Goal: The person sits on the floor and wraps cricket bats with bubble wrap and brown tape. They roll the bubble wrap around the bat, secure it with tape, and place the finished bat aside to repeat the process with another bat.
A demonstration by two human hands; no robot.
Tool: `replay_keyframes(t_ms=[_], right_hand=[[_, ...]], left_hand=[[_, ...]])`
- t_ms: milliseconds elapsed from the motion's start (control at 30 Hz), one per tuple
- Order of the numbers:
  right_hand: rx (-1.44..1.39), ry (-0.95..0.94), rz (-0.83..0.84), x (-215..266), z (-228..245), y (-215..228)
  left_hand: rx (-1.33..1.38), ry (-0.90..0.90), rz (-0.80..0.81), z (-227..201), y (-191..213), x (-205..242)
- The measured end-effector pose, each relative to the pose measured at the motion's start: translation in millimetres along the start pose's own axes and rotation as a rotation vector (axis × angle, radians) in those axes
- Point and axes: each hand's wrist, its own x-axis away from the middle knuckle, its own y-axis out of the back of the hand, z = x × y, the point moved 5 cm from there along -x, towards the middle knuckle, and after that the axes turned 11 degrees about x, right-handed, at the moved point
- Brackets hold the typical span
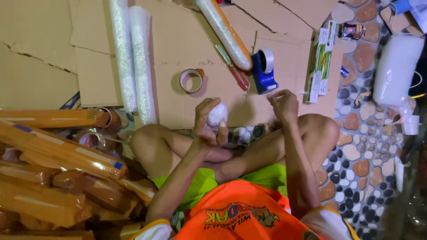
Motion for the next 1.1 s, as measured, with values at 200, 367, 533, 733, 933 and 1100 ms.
replay_keyframes(t_ms=[200, 367, 533, 733, 933, 1100], right_hand=[[-0.895, 0.648, 0.308, 209, 114, 111], [-0.445, 0.576, 0.204, 233, 133, 120], [-0.481, 0.684, 0.175, 219, 121, 80], [-1.122, 0.806, 0.62, 217, 124, -71], [-0.792, 1.259, 0.355, 224, 159, -63], [0.113, 1.143, -0.019, 128, 79, -103]], left_hand=[[0.015, -0.108, 0.046, -2, -14, 6], [0.01, -0.292, 0.158, -11, -15, 13], [-0.14, -0.265, 0.246, -17, 6, 19], [-0.069, 0.185, 0.269, -54, 28, -9], [0.008, 0.473, -0.196, -10, 101, -25], [0.204, 0.698, -1.019, 64, 180, 15]])
